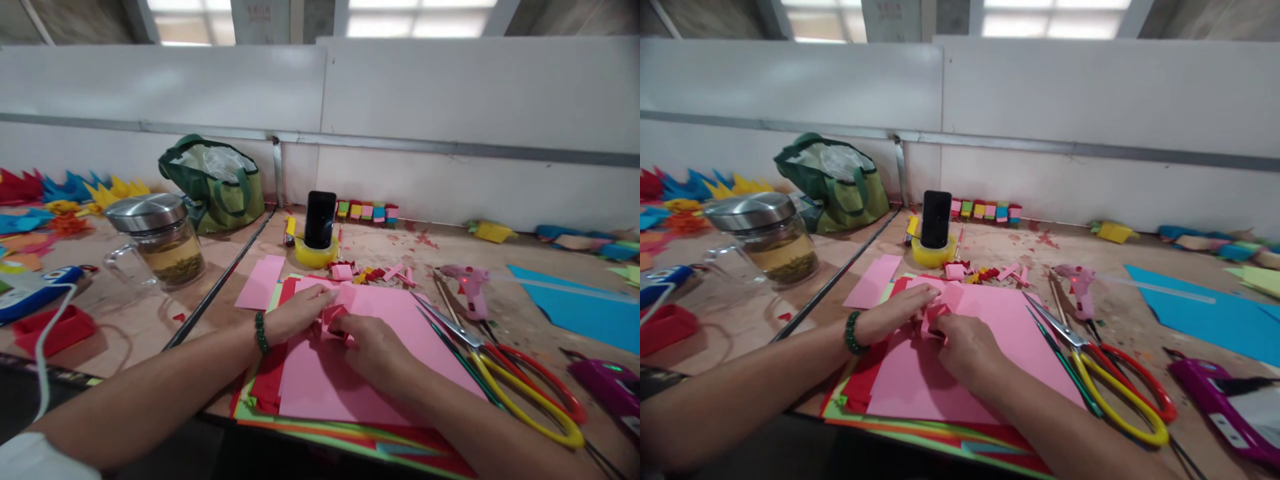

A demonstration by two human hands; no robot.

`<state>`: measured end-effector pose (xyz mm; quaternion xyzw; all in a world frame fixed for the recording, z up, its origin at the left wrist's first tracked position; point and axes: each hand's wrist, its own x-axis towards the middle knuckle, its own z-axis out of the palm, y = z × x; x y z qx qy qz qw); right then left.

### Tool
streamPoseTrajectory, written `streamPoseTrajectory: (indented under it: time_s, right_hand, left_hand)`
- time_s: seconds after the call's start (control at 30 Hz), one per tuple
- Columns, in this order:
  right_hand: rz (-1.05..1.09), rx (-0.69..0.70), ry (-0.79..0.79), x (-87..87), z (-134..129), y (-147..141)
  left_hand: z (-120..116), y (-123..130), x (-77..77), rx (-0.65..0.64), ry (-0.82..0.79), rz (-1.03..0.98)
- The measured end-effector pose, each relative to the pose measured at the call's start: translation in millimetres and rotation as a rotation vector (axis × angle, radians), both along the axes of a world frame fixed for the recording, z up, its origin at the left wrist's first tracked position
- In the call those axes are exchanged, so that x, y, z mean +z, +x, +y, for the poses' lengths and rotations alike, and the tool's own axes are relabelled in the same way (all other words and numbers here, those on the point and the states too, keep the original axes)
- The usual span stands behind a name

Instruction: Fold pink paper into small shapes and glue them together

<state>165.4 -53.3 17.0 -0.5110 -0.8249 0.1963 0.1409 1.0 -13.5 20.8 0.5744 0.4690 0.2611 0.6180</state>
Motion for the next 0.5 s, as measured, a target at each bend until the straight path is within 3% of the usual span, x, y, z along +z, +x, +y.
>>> streamPoseTrajectory:
  time_s: [0.5]
  right_hand:
    - [-0.167, 0.063, 0.049, 0.9, -0.1, -4.6]
  left_hand:
    - [-4.2, 0.3, -3.5, -0.085, 0.053, 0.042]
